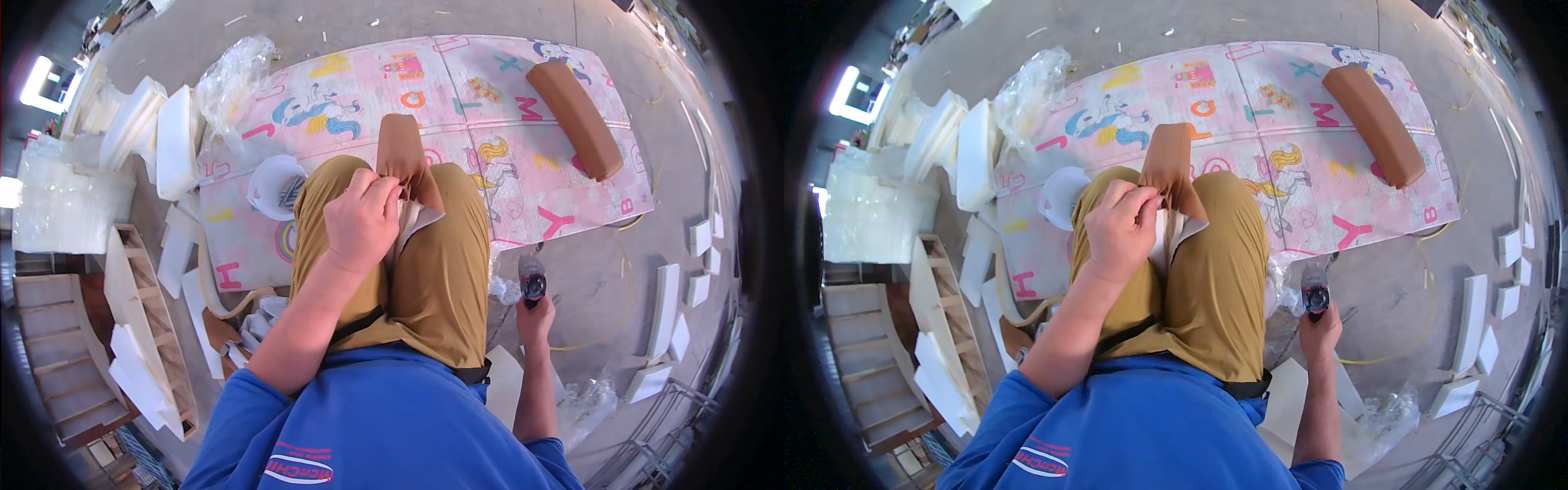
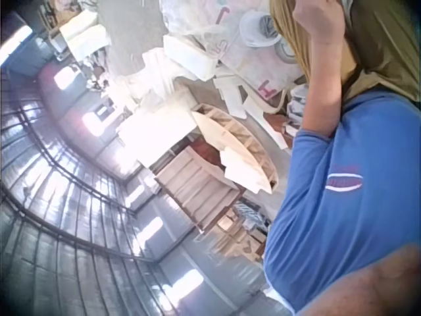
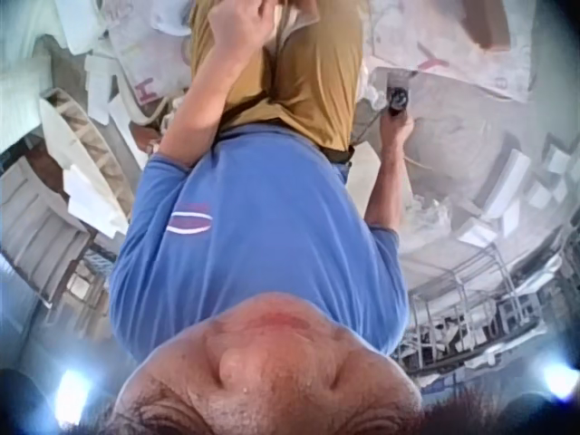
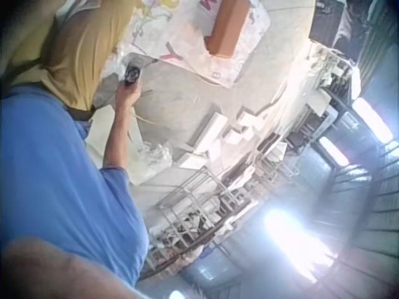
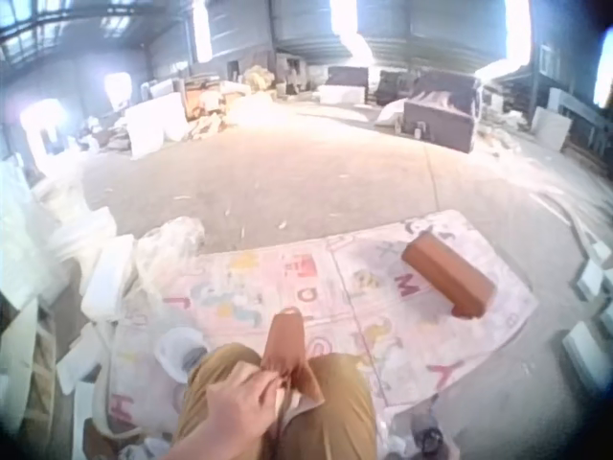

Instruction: Stapling a brown upholstery cover onto a foam cushion piece.

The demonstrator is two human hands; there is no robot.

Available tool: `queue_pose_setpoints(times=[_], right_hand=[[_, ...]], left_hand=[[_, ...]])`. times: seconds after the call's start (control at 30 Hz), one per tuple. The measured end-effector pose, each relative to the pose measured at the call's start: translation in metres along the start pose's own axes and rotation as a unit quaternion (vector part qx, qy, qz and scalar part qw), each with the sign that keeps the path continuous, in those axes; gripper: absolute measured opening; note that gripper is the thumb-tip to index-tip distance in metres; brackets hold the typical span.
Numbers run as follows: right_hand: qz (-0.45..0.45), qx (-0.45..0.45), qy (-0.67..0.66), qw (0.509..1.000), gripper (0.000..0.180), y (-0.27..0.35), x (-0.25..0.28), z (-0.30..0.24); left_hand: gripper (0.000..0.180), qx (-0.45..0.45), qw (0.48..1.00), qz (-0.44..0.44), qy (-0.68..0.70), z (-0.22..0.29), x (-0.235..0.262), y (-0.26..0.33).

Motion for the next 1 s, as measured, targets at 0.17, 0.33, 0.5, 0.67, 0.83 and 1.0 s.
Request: queue_pose_setpoints(times=[0.17, 0.33, 0.5, 0.67, 0.83, 1.0], right_hand=[[-0.095, -0.085, 0.076, 0.989, 0.019, 0.07, -0.062, 0.104], [-0.133, -0.146, 0.058, 0.979, 0.022, 0.132, -0.088, 0.135], [-0.141, -0.16, 0.068, 0.975, 0.027, 0.134, -0.089, 0.139], [-0.168, -0.154, 0.053, 0.972, 0.031, 0.14, -0.101, 0.143], [-0.232, -0.118, 0.035, 0.965, 0.049, 0.15, -0.108, 0.138], [-0.349, -0.071, 0.026, 0.934, 0.057, 0.107, -0.081, 0.109]], left_hand=[[0.011, -0.002, 0.999, 0.021, -0.035, 0.006, 0.0, 0.0], [0.009, 0.018, 0.998, 0.04, -0.035, 0.006, 0.0, 0.004], [0.011, 0.035, 0.997, 0.028, -0.065, 0.007, -0.005, 0.006], [0.016, 0.02, 0.994, -0.012, -0.105, 0.009, -0.001, 0.002], [0.011, 0.126, 0.982, -0.128, 0.065, 0.026, 0.015, 0.021], [0.014, 0.101, 0.973, -0.159, 0.132, 0.002, 0.047, -0.016]])
Point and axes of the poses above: each hand's wrist, its own y-axis away from the middle knuckle, its own x-axis out of the back of the hand, z = x × y, the point moved 6 cm from there along -y, towards the middle knuckle, and after that the axes turned 4 degrees about x, right-handed, at the moved point
